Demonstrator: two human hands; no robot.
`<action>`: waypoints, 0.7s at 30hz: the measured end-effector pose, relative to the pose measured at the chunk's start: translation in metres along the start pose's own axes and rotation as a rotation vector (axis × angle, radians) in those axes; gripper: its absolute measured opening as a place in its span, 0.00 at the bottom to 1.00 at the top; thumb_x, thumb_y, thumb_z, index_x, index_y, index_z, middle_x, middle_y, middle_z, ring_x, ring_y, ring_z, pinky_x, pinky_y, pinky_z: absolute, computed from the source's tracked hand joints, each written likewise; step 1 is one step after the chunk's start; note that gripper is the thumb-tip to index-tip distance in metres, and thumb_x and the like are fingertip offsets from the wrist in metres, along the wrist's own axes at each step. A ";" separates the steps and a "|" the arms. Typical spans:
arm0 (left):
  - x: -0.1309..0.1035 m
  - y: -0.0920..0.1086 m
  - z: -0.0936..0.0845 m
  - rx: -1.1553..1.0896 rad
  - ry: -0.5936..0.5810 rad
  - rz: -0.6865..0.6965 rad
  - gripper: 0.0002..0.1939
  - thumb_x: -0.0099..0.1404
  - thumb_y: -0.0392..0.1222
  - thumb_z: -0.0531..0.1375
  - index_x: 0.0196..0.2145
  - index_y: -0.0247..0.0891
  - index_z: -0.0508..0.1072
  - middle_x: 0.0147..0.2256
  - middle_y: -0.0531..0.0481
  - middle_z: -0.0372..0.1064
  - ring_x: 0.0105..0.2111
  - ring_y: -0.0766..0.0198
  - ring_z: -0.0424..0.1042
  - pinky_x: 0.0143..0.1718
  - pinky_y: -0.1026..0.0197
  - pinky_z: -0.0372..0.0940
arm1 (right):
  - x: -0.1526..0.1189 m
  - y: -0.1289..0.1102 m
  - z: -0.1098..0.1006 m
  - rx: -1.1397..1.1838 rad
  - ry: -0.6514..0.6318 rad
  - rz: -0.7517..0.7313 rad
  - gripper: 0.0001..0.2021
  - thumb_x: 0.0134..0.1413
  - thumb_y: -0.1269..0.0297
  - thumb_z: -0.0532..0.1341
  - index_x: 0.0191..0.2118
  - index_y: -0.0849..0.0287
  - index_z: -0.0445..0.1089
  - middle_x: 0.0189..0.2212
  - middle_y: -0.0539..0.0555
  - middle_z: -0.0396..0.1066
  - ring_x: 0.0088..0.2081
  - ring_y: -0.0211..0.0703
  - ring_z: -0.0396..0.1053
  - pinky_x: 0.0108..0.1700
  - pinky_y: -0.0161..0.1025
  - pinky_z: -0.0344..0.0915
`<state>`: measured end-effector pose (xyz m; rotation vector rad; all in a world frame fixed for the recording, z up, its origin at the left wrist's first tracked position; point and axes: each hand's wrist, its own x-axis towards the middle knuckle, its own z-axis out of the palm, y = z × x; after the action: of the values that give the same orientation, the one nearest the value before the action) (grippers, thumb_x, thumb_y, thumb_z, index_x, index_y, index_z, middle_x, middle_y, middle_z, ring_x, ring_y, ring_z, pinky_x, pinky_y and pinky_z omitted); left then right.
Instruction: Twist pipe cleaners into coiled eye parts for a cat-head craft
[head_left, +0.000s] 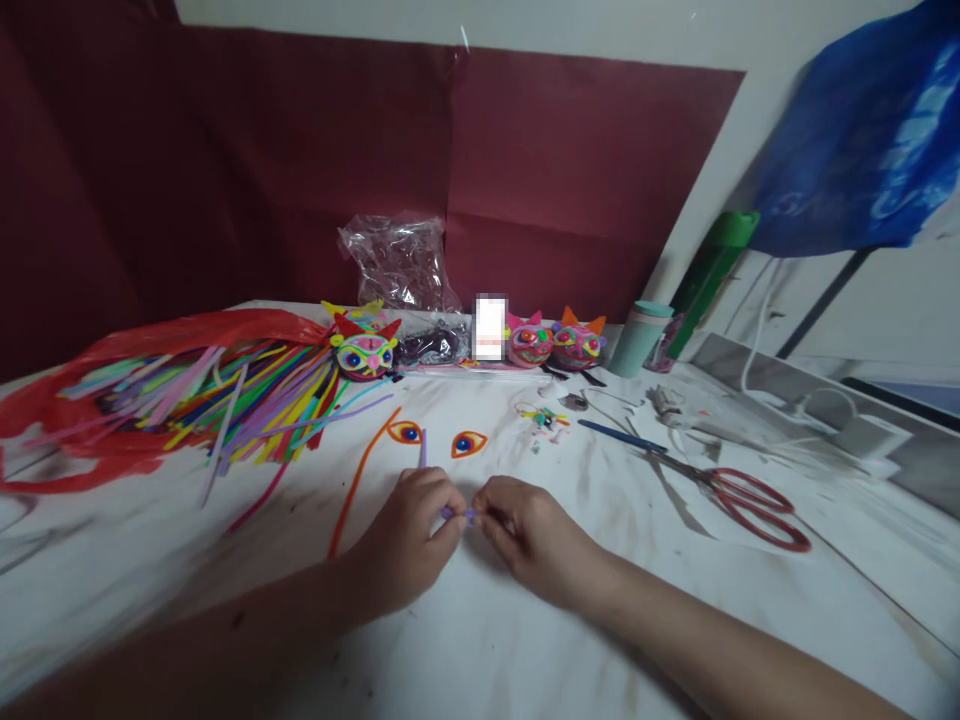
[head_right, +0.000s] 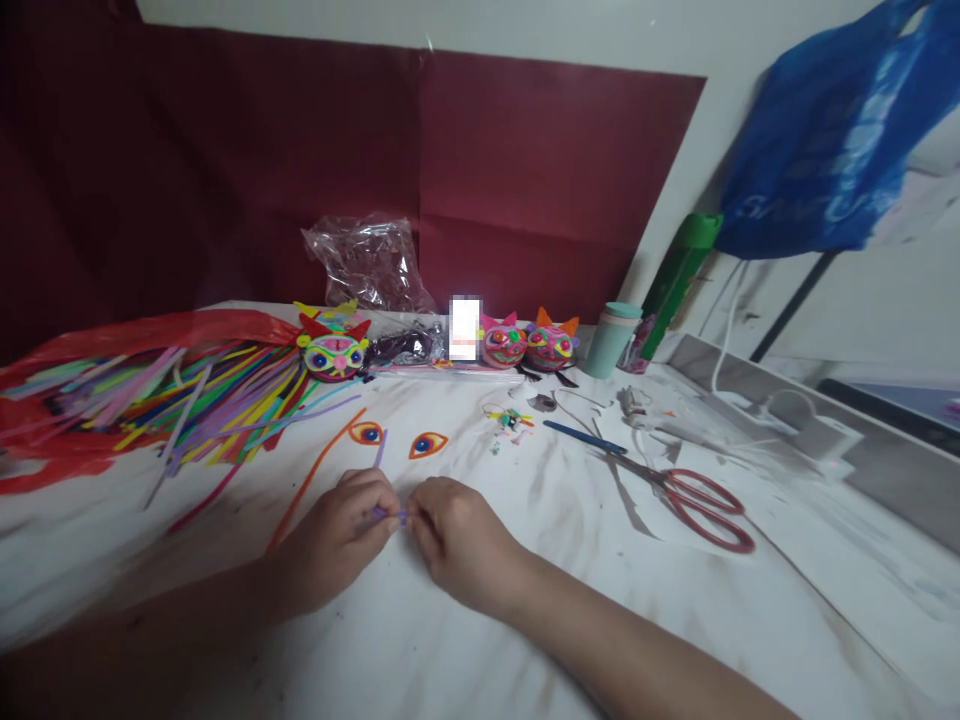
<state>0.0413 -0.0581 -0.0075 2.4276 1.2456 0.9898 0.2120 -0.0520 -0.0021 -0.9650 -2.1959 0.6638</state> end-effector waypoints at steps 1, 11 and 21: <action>0.000 0.000 0.001 -0.016 0.009 -0.012 0.07 0.54 0.29 0.53 0.23 0.38 0.63 0.25 0.52 0.64 0.31 0.63 0.64 0.35 0.61 0.59 | 0.001 0.001 0.001 0.047 -0.013 0.029 0.04 0.50 0.72 0.54 0.27 0.61 0.64 0.23 0.50 0.62 0.26 0.36 0.58 0.30 0.33 0.55; 0.000 0.000 0.005 -0.135 0.173 -0.098 0.07 0.54 0.30 0.54 0.22 0.38 0.63 0.24 0.53 0.63 0.29 0.64 0.64 0.31 0.63 0.58 | 0.003 0.002 0.022 0.666 0.133 0.300 0.16 0.46 0.52 0.61 0.25 0.60 0.62 0.20 0.47 0.57 0.24 0.34 0.53 0.27 0.33 0.52; 0.003 -0.005 -0.009 0.041 -0.006 -0.007 0.08 0.59 0.31 0.53 0.23 0.36 0.66 0.25 0.52 0.64 0.31 0.63 0.63 0.36 0.59 0.55 | 0.003 0.004 0.011 0.176 0.082 0.197 0.10 0.54 0.63 0.54 0.27 0.62 0.65 0.22 0.49 0.60 0.26 0.35 0.56 0.28 0.33 0.53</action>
<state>0.0333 -0.0535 -0.0024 2.4528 1.2841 0.9634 0.2042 -0.0493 -0.0113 -1.1041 -1.9507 0.8760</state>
